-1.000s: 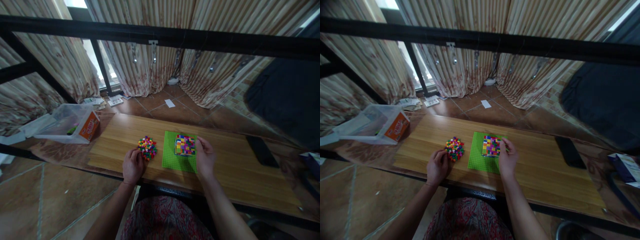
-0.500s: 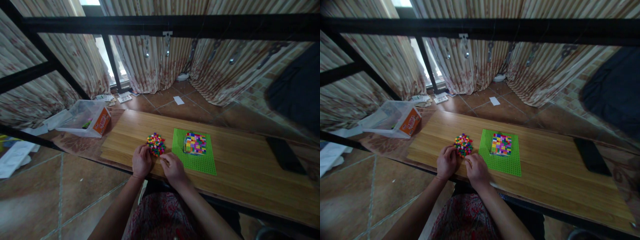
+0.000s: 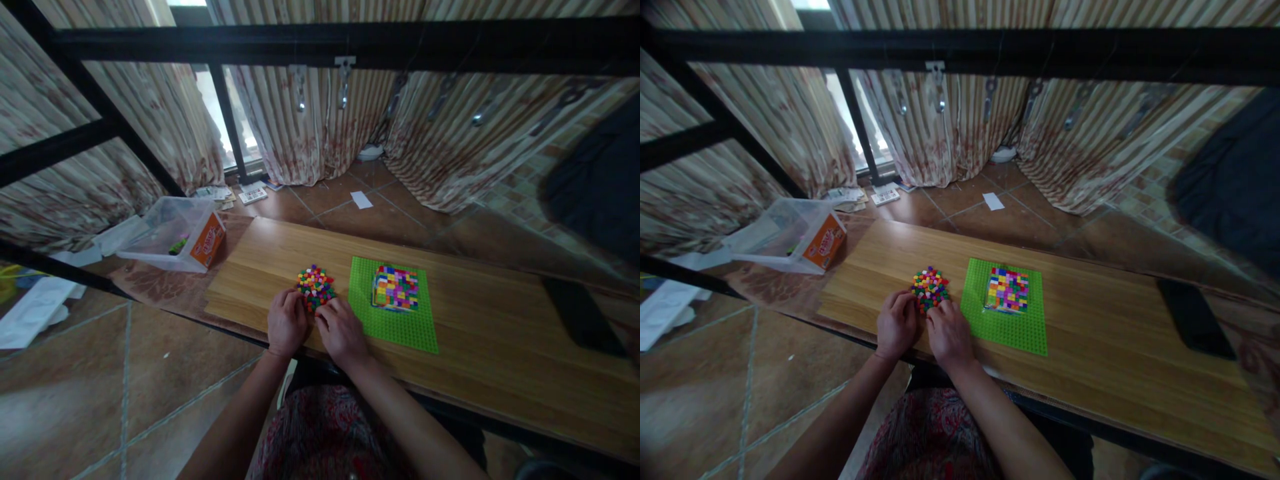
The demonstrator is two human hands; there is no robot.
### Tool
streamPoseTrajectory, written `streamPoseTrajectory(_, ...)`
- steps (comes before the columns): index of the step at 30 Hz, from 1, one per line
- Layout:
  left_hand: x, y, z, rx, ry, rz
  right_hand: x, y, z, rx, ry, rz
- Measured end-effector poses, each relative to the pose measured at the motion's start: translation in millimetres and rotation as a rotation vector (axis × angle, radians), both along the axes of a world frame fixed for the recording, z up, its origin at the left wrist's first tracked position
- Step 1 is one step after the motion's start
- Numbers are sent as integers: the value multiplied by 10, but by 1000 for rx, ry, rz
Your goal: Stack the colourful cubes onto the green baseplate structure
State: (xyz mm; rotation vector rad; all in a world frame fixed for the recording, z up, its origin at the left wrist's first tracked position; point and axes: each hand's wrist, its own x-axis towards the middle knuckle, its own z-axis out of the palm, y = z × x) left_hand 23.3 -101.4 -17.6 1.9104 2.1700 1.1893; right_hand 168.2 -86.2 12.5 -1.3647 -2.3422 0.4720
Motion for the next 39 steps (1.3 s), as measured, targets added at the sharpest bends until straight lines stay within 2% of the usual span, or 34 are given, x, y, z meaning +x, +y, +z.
streamPoseTrajectory(5,-1,3,-11,-2,4,5,120,1,10,0,39,29)
streamPoseTrajectory(12,-9,-2,9,-14,-6,-4,101,47,-17,7,22,97)
streamPoseTrajectory(17,-26,-1,-2,0,4,-7,117,43,18,11,151,77)
streamPoseTrajectory(22,-47,14,-23,22,14,-5,252,9,166,-14,420,-45)
streamPoseTrajectory(27,-57,21,-30,35,30,-3,659,4,288,-25,544,-241)
streamPoseTrajectory(34,-72,28,-43,13,34,6,1320,279,134,38,623,-525)
streamPoseTrajectory(39,-79,32,-35,28,31,3,1418,471,21,62,689,-571)
